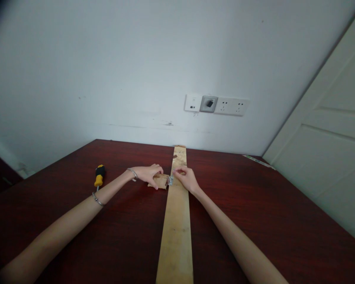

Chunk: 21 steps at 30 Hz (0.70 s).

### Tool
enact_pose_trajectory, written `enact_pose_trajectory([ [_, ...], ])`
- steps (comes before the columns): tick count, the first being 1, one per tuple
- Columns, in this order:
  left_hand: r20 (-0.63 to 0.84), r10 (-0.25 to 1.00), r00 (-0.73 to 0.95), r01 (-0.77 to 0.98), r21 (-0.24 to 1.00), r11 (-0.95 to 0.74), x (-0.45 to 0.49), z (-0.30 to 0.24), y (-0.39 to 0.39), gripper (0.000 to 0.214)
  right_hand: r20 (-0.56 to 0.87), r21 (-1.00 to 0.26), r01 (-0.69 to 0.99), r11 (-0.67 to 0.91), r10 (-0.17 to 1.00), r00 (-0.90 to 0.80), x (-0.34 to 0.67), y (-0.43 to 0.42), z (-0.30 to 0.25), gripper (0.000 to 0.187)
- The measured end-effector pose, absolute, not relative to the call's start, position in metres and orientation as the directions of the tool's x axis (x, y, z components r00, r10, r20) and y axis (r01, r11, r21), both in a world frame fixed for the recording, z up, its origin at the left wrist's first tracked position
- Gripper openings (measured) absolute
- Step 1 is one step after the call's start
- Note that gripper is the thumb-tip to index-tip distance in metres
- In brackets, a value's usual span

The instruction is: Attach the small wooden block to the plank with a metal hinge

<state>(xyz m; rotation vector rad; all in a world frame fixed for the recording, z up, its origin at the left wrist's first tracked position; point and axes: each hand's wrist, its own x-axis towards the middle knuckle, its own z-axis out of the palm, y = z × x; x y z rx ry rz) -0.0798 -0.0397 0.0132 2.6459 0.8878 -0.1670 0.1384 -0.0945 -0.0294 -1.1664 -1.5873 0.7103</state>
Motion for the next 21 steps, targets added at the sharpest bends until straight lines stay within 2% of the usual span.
enact_pose_trajectory([
  [21, -0.260, 0.556, 0.790, 0.612, 0.269, -0.744, -0.0776, 0.0193, -0.0425, 0.070, 0.404, -0.844, 0.353, 0.404, 0.912, -0.076, 0.1361, -0.0890, -0.0352, 0.022],
])
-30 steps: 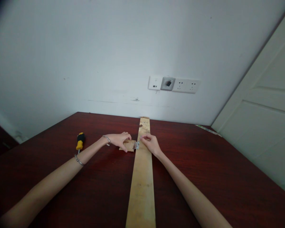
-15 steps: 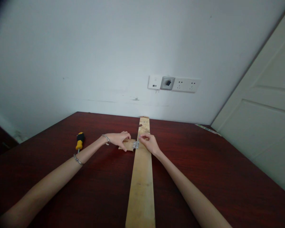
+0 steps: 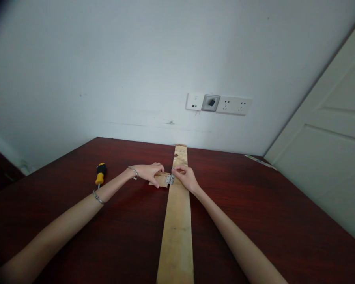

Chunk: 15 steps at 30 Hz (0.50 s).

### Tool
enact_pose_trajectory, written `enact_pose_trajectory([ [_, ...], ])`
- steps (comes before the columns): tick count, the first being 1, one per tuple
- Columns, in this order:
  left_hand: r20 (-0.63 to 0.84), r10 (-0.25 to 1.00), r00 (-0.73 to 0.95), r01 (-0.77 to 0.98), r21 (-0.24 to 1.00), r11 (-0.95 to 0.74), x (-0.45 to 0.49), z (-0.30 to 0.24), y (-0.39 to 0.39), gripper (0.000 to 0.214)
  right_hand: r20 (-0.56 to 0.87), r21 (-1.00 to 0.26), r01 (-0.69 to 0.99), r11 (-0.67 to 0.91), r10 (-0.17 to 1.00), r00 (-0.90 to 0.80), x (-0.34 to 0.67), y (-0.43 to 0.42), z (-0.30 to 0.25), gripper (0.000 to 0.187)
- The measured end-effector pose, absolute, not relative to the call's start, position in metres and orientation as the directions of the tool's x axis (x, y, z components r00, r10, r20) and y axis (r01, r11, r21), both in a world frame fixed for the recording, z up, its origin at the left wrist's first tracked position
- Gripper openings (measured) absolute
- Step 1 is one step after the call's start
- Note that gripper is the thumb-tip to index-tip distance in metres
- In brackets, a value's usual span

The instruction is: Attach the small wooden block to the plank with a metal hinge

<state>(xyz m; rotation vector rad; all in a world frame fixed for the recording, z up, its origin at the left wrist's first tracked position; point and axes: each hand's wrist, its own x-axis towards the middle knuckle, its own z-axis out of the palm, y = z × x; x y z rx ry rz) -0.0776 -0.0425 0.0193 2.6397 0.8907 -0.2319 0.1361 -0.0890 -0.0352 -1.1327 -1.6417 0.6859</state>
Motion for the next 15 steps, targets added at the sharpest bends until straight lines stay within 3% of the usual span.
enact_pose_trajectory([
  [7, -0.260, 0.561, 0.786, 0.616, 0.257, -0.744, -0.0763, 0.0193, -0.0434, 0.069, 0.421, -0.820, 0.383, 0.425, 0.901, -0.099, 0.1278, -0.0858, -0.0328, 0.018],
  [15, -0.241, 0.560, 0.793, 0.608, 0.245, -0.755, -0.0756, 0.0167, -0.0427, 0.068, 0.460, -0.710, 0.520, 0.476, 0.872, -0.169, 0.1272, -0.0854, -0.0352, 0.012],
])
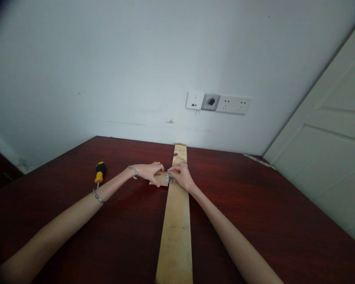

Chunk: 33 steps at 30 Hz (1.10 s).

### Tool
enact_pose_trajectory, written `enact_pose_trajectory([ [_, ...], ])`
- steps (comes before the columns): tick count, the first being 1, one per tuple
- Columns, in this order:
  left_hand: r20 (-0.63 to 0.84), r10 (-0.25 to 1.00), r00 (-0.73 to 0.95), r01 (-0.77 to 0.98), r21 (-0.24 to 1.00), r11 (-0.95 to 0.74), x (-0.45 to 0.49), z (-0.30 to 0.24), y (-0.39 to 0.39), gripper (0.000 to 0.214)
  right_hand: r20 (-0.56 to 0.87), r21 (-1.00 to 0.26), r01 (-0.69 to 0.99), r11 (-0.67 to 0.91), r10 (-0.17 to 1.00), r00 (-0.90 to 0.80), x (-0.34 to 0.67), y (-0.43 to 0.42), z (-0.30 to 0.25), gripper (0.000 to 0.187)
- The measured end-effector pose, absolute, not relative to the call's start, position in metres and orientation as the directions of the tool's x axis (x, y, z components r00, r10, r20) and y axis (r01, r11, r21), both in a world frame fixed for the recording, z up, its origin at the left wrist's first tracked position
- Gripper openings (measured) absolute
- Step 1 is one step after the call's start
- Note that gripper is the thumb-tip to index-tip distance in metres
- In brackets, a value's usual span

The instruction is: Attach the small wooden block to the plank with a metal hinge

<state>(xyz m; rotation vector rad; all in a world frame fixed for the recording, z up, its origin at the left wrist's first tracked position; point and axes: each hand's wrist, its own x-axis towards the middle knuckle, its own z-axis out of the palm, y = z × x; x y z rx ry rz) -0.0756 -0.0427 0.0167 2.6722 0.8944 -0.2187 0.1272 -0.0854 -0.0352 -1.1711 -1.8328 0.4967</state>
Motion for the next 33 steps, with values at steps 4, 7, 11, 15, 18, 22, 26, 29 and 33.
enact_pose_trajectory([
  [4, -0.245, 0.556, 0.794, 0.605, 0.247, -0.756, -0.0758, 0.0163, -0.0424, 0.068, 0.452, -0.694, 0.542, 0.474, 0.873, -0.183, 0.1266, -0.0867, -0.0349, 0.011],
  [7, -0.249, 0.556, 0.793, 0.607, 0.254, -0.753, -0.0759, 0.0174, -0.0429, 0.067, 0.447, -0.687, 0.554, 0.470, 0.875, -0.188, 0.1264, -0.0874, -0.0345, 0.011],
  [11, -0.244, 0.552, 0.797, 0.602, 0.257, -0.756, -0.0759, 0.0188, -0.0437, 0.068, 0.444, -0.675, 0.569, 0.469, 0.875, -0.195, 0.1264, -0.0879, -0.0341, 0.011],
  [15, -0.239, 0.553, 0.798, 0.601, 0.258, -0.756, -0.0760, 0.0181, -0.0431, 0.066, 0.450, -0.672, 0.565, 0.478, 0.870, -0.202, 0.1262, -0.0888, -0.0336, 0.010],
  [18, -0.232, 0.550, 0.802, 0.596, 0.260, -0.760, -0.0762, 0.0172, -0.0423, 0.065, 0.442, -0.673, 0.568, 0.474, 0.873, -0.205, 0.1260, -0.0899, -0.0330, 0.011],
  [22, -0.230, 0.549, 0.804, 0.594, 0.266, -0.759, -0.0762, 0.0173, -0.0422, 0.066, 0.435, -0.672, 0.568, 0.475, 0.874, -0.216, 0.1257, -0.0908, -0.0324, 0.012],
  [26, -0.230, 0.554, 0.800, 0.599, 0.274, -0.752, -0.0761, 0.0183, -0.0434, 0.066, 0.433, -0.667, 0.574, 0.475, 0.874, -0.220, 0.1256, -0.0898, -0.0333, 0.012],
  [29, -0.230, 0.557, 0.798, 0.602, 0.271, -0.751, -0.0760, 0.0187, -0.0442, 0.065, 0.434, -0.657, 0.580, 0.481, 0.871, -0.231, 0.1255, -0.0888, -0.0346, 0.012],
  [33, -0.224, 0.557, 0.800, 0.600, 0.265, -0.755, -0.0764, 0.0183, -0.0441, 0.064, 0.427, -0.660, 0.579, 0.479, 0.873, -0.236, 0.1254, -0.0888, -0.0355, 0.014],
])
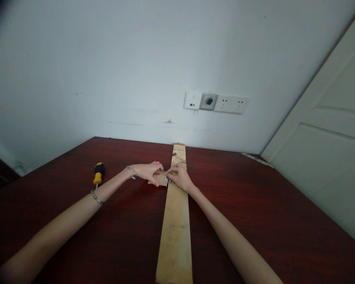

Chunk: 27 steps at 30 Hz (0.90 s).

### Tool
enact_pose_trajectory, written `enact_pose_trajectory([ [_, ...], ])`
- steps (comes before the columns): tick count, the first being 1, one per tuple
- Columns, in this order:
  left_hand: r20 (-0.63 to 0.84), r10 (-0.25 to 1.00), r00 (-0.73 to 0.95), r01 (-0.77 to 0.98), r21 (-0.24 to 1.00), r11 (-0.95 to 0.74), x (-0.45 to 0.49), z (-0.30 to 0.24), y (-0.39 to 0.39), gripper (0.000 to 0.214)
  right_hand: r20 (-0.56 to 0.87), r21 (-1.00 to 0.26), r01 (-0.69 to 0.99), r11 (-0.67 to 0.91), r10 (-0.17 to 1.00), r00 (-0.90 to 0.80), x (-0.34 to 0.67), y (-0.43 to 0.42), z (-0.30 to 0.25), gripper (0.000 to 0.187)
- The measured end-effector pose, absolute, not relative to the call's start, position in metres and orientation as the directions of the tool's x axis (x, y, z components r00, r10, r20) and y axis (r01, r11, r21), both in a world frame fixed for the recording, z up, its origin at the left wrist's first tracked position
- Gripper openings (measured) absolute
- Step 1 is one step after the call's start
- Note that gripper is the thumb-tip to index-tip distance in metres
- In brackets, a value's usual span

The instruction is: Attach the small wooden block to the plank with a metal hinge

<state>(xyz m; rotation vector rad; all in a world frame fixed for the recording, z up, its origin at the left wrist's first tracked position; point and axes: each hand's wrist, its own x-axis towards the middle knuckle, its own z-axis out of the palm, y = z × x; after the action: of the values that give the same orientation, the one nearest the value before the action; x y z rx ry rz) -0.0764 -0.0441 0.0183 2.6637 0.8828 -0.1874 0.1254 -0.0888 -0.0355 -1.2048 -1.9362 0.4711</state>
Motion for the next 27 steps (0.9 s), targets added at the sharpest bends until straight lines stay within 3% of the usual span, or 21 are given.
enact_pose_trajectory([
  [12, -0.222, 0.536, 0.814, 0.580, 0.280, -0.765, -0.0780, 0.0166, -0.0410, 0.066, 0.417, -0.645, 0.594, 0.480, 0.873, -0.253, 0.1252, -0.0881, -0.0353, 0.014],
  [27, -0.230, 0.557, 0.798, 0.602, 0.248, -0.759, -0.0767, 0.0127, -0.0409, 0.064, 0.446, -0.744, 0.478, 0.467, 0.880, -0.167, 0.1321, -0.0872, -0.0274, 0.020],
])
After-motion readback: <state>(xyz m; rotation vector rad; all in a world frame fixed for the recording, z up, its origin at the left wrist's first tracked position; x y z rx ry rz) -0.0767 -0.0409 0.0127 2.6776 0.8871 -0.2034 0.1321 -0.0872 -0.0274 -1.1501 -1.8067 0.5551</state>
